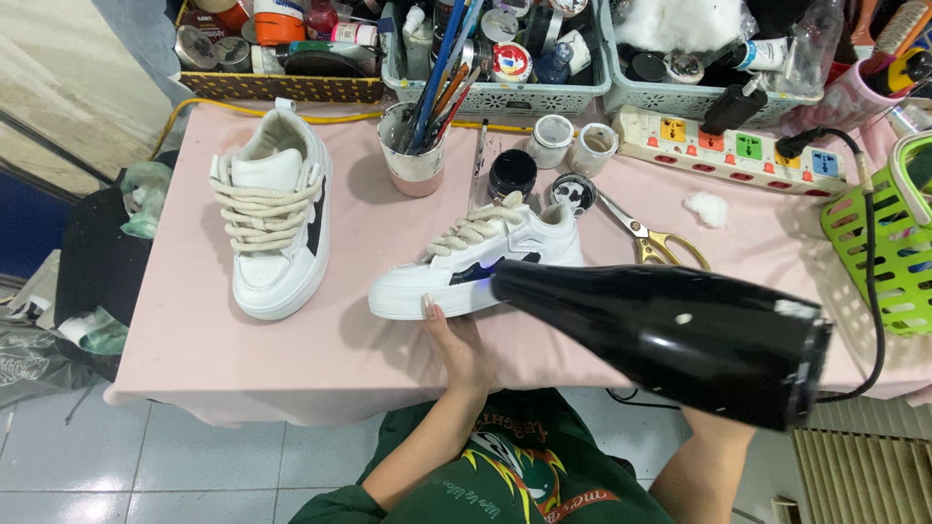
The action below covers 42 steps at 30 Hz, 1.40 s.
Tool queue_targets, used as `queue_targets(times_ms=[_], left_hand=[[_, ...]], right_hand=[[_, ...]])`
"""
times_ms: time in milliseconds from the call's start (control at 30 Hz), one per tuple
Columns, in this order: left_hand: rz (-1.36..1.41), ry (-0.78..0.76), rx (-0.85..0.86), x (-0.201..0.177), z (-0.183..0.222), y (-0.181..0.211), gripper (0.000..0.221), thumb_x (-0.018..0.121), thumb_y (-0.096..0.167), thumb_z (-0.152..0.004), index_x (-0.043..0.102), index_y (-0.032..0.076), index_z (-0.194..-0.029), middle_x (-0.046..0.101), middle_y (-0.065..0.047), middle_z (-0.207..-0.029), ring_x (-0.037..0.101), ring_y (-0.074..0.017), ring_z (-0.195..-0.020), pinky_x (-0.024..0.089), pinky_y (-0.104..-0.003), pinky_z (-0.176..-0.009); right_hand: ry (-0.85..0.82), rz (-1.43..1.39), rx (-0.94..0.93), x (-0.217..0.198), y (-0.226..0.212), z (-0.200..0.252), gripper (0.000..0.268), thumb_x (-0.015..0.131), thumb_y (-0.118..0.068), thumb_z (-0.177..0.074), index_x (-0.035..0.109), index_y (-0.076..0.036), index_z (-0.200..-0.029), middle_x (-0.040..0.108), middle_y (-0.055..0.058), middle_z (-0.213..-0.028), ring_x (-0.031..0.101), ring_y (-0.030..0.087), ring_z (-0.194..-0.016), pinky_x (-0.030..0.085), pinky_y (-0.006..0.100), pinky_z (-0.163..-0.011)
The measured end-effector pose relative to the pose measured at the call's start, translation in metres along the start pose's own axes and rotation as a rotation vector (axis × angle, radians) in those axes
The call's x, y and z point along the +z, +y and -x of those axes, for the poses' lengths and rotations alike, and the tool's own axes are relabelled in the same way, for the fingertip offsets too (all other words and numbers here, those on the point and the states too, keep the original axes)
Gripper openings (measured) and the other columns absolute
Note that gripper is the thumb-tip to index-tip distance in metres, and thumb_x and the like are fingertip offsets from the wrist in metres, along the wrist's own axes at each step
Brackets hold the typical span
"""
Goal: The person paints a black wave pattern onto the side of a white sneaker using a thin brush and black paint, then dries the paint using a handheld hair dryer.
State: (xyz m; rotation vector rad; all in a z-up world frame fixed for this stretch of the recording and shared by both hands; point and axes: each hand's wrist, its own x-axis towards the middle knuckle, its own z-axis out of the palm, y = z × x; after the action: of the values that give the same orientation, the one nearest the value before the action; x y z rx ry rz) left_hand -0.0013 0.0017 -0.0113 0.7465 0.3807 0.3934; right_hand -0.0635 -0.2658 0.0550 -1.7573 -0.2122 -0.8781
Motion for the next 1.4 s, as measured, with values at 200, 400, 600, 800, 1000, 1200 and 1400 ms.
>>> queue_targets(times_ms=[200, 400, 600, 800, 1000, 1200, 1400], left_hand=[[0.103, 0.014, -0.019, -0.001, -0.001, -0.006, 0.076, 0.047, 0.046, -0.097, 0.017, 0.010, -0.156, 0.036, -0.009, -0.154, 0.038, -0.0213, -0.140, 0.029, -0.040, -0.113], [-0.013, -0.036, 0.086, -0.003, -0.001, -0.005, 0.078, 0.050, 0.052, -0.103, 0.021, 0.005, -0.158, 0.037, -0.017, -0.158, 0.036, -0.0273, -0.146, 0.026, -0.043, -0.122], [0.109, -0.016, 0.013, 0.007, 0.002, 0.004, 0.084, 0.052, 0.050, -0.098, 0.010, 0.014, -0.160, 0.026, -0.013, -0.163, 0.027, -0.0269, -0.150, 0.020, -0.048, -0.123], [0.098, -0.023, 0.017, 0.007, 0.003, 0.005, 0.084, 0.053, 0.050, -0.097, 0.009, 0.016, -0.160, 0.025, -0.012, -0.162, 0.027, -0.0268, -0.149, 0.020, -0.050, -0.121], [0.116, -0.008, 0.000, 0.002, 0.002, 0.000, 0.082, 0.054, 0.050, -0.098, 0.013, 0.013, -0.159, 0.027, -0.013, -0.162, 0.029, -0.0278, -0.149, 0.021, -0.051, -0.121], [0.123, -0.017, -0.001, 0.004, 0.002, 0.001, 0.084, 0.055, 0.051, -0.096, 0.010, 0.017, -0.159, 0.025, -0.012, -0.163, 0.028, -0.0276, -0.150, 0.021, -0.053, -0.121], [0.082, 0.004, -0.060, 0.000, 0.001, 0.000, 0.084, 0.051, 0.052, -0.096, 0.008, 0.018, -0.159, 0.023, -0.011, -0.164, 0.026, -0.0262, -0.150, 0.020, -0.052, -0.120]], right_hand=[[0.073, 0.429, -0.102, -0.018, -0.014, -0.002, 0.096, 0.093, 0.004, -0.077, 0.041, -0.007, -0.156, 0.057, 0.016, -0.143, 0.062, 0.026, -0.124, 0.057, 0.039, -0.108], [0.062, 0.458, -0.178, -0.016, 0.000, 0.001, 0.093, 0.094, -0.003, -0.079, 0.038, 0.000, -0.153, 0.055, 0.018, -0.145, 0.061, 0.025, -0.126, 0.055, 0.037, -0.109], [0.068, 0.445, -0.087, -0.022, -0.015, -0.008, 0.078, 0.092, 0.002, -0.078, 0.054, -0.003, -0.145, 0.064, 0.014, -0.131, 0.067, 0.022, -0.113, 0.058, 0.032, -0.102], [0.081, 0.387, -0.165, -0.012, -0.015, -0.011, 0.086, 0.095, -0.008, -0.083, 0.042, 0.000, -0.150, 0.056, 0.014, -0.143, 0.061, 0.022, -0.124, 0.056, 0.033, -0.109], [0.053, 0.417, -0.133, -0.014, -0.004, -0.002, 0.084, 0.092, 0.000, -0.084, 0.046, -0.002, -0.153, 0.060, 0.016, -0.140, 0.065, 0.024, -0.122, 0.057, 0.035, -0.107], [0.075, 0.315, -0.052, -0.015, 0.002, 0.009, 0.083, 0.091, 0.003, -0.087, 0.041, -0.002, -0.154, 0.056, 0.013, -0.142, 0.059, 0.021, -0.122, 0.056, 0.033, -0.111], [0.041, 0.347, -0.081, -0.020, 0.010, 0.010, 0.088, 0.088, 0.005, -0.085, 0.037, -0.003, -0.156, 0.054, 0.017, -0.145, 0.061, 0.024, -0.127, 0.056, 0.037, -0.111]])
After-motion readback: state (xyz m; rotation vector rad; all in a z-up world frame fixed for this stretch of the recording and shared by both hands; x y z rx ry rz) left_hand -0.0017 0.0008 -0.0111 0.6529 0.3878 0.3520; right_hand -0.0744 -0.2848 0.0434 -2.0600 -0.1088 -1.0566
